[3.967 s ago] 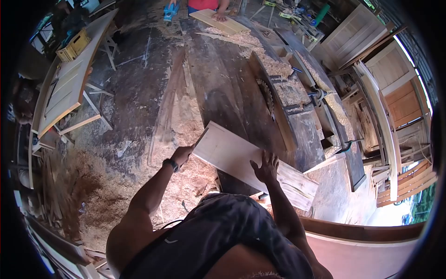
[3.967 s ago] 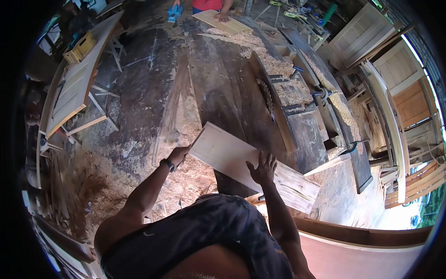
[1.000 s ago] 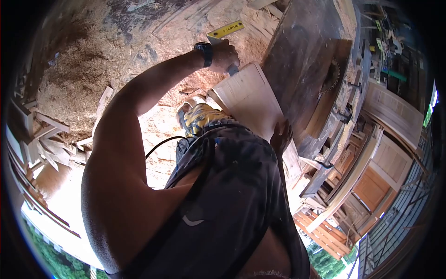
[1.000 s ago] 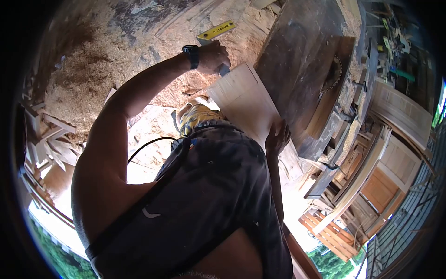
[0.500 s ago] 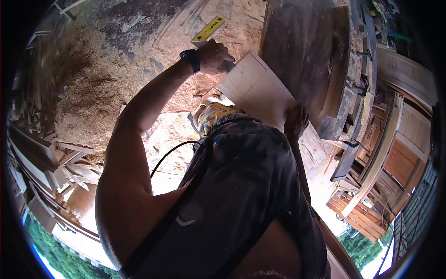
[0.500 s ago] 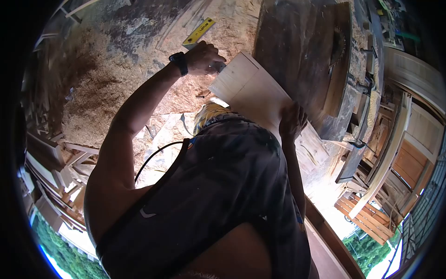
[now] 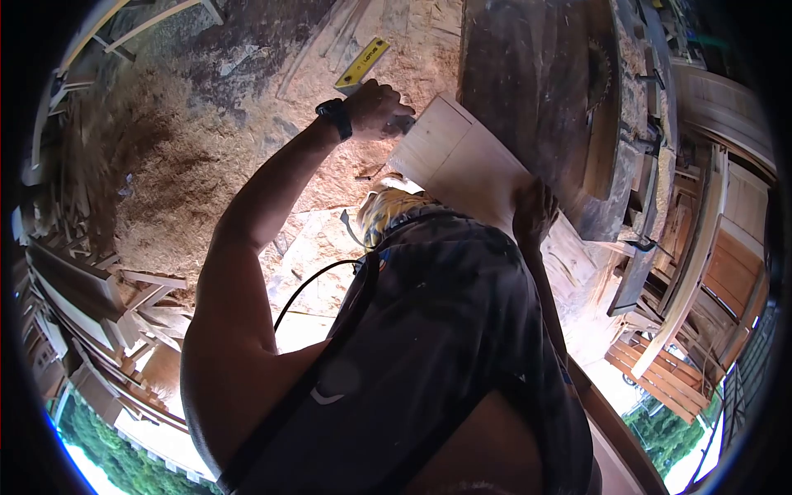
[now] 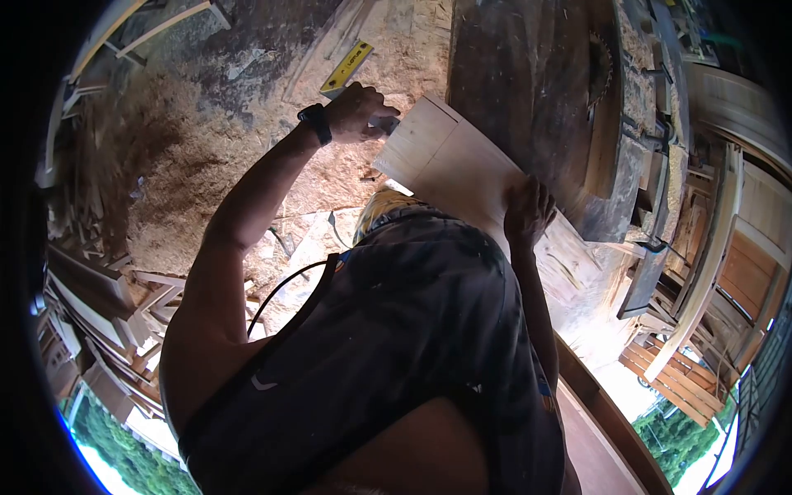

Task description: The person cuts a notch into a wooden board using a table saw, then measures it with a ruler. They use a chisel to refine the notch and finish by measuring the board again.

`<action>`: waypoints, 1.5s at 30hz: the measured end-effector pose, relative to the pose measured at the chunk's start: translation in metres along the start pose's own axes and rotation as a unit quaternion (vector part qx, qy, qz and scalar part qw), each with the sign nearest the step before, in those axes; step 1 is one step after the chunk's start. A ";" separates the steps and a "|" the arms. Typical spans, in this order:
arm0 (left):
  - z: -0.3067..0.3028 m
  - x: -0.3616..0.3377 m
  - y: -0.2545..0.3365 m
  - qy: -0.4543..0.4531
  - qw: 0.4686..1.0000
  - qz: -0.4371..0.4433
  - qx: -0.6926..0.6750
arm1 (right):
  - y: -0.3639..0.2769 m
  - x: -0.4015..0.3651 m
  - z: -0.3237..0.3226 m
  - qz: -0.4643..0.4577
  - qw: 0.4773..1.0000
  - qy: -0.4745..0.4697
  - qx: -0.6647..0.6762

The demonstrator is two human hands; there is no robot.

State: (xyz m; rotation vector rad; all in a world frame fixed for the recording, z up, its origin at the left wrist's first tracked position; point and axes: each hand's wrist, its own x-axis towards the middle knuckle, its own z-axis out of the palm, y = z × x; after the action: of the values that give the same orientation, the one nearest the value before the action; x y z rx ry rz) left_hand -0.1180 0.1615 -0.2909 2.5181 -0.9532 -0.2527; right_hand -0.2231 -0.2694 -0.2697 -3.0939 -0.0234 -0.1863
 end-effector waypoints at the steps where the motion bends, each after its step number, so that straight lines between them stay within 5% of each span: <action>1: 0.002 0.000 -0.001 0.001 1.000 0.003 -0.003 | 0.001 -0.001 0.000 0.000 1.000 -0.006 0.003; 31: -0.021 -0.038 -0.051 0.061 0.996 -0.025 -0.060 | 0.000 -0.002 -0.001 -0.004 1.000 0.020 0.016; 45: -0.035 -0.051 -0.051 0.029 0.994 -0.094 0.043 | -0.003 -0.003 -0.001 -0.007 0.999 0.038 0.006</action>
State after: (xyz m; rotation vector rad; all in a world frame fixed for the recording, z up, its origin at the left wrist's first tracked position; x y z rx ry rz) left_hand -0.1148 0.2409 -0.2824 2.6825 -0.7185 -0.1980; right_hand -0.2261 -0.2668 -0.2686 -3.0719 -0.0423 -0.3044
